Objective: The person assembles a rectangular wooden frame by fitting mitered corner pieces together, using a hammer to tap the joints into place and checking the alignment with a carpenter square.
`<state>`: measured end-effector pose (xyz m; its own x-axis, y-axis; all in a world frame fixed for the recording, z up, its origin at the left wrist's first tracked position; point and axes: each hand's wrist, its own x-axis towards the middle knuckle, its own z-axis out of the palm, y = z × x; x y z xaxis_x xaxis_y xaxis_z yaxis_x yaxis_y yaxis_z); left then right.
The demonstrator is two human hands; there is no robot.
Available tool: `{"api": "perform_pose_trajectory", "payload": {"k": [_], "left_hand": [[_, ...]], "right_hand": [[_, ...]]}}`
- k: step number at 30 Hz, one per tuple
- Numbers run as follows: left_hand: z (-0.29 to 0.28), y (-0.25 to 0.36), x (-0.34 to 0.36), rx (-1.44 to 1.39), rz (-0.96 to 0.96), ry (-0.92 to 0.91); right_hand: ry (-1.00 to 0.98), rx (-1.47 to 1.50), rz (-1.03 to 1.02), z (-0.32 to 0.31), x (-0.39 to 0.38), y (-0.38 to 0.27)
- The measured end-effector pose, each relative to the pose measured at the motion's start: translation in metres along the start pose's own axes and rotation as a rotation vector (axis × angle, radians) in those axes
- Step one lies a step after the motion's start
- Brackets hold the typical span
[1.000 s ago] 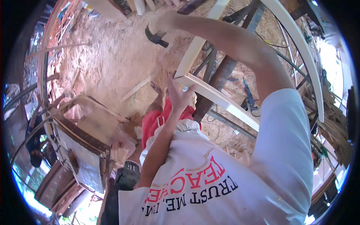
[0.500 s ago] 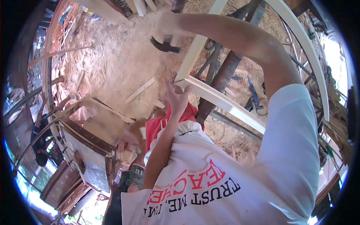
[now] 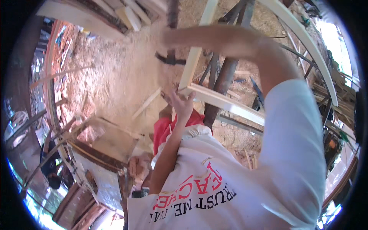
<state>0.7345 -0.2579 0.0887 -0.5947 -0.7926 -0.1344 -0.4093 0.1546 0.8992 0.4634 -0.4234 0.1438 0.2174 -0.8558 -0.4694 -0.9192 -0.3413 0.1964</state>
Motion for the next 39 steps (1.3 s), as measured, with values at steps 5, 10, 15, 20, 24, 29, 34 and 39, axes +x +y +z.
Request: {"api": "perform_pose_trajectory", "payload": {"k": [5, 10, 15, 20, 24, 29, 34, 39], "left_hand": [[-0.012, 0.007, 0.008, 0.11, -0.061, -0.104], [-0.034, 0.005, 0.043, 0.339, 0.152, -0.285], [-0.055, 0.027, 0.095, 0.369, 0.217, -0.614], [-0.052, 0.033, 0.162, 0.36, 0.235, -1.142], [-0.027, 0.075, 0.194, 0.486, 0.867, -1.072], [0.027, 0.119, 0.169, 0.463, 1.362, -1.549], [0.056, 0.104, 0.106, 0.523, 1.289, -1.655], [0.069, 0.075, 0.096, 0.525, 1.088, -1.671]], "right_hand": [[0.201, 0.435, 0.401, -0.009, -0.042, -0.026], [0.391, 1.19, 0.87, -0.029, -0.137, -0.072], [0.717, 1.476, 1.267, -0.026, -0.177, -0.119], [0.742, 1.731, 1.77, 0.02, -0.191, -0.167], [0.754, 1.57, 2.206, 0.02, -0.186, -0.207], [0.871, 1.199, 2.791, -0.021, -0.152, -0.269], [1.565, 1.221, 3.278, -0.079, -0.095, -0.31], [1.758, 1.282, 3.361, -0.096, -0.062, -0.352]]}}
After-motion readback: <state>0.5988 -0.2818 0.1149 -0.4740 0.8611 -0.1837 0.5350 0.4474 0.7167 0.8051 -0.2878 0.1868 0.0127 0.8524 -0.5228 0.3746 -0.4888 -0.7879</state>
